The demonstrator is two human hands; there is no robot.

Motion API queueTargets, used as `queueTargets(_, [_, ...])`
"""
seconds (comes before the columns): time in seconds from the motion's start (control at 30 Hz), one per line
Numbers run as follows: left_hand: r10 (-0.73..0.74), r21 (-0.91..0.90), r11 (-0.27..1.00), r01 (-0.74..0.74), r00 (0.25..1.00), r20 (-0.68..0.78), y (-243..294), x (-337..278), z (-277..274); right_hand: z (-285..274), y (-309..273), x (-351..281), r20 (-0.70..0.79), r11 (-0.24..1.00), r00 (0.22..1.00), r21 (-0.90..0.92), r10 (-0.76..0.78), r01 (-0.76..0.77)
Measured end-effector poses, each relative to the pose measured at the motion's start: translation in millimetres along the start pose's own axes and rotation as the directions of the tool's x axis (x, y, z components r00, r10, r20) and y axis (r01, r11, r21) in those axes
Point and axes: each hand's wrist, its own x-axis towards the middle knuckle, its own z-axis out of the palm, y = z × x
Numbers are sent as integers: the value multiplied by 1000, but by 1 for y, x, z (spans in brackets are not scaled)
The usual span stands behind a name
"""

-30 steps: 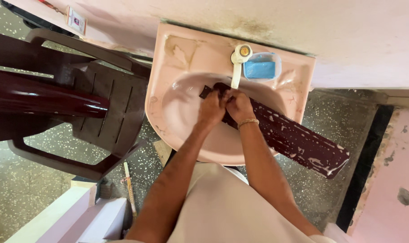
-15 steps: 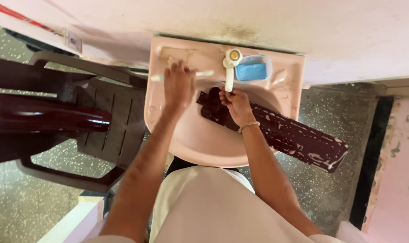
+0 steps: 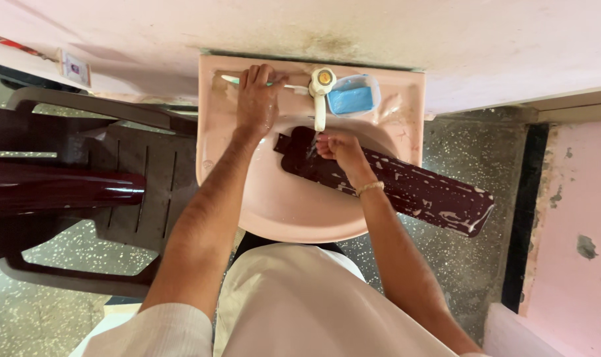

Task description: The person scrubs a maroon plastic chair part with a toothbrush and soap in a pink sink, then rinses it under running water and places it on another chair.

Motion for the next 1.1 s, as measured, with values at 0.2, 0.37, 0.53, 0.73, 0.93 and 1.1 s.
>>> queueTargets(0.2, [-152, -51, 987, 150, 987, -50, 16, -45, 3, 21, -11, 35, 180, 788, 961, 552, 209, -274])
queueTargets(0.37, [-450, -394, 836, 383, 888, -91, 25, -108, 40, 34, 1, 54, 512, 446, 848, 732, 141, -516])
queueTargets(0.53, [-664, -605, -53, 795, 425, 616, 22, -121, 110, 22, 6, 30, 409, 827, 909, 478, 88, -295])
queueTargets(0.73, [-563, -575, -161, 802, 404, 721, 49, -103, 168, -4, -26, -54, 215, 819, 957, -502, -192, 277])
queueTargets(0.93, [-499, -690, -336, 641, 500, 708, 56, -81, 194, -13, -54, -111, 57, 592, 974, -786, -219, 179])
queueTargets(1.1, [-653, -548, 218, 808, 538, 533, 29, -93, 191, -11, -47, -106, -3, 164, 968, -986, -249, 40])
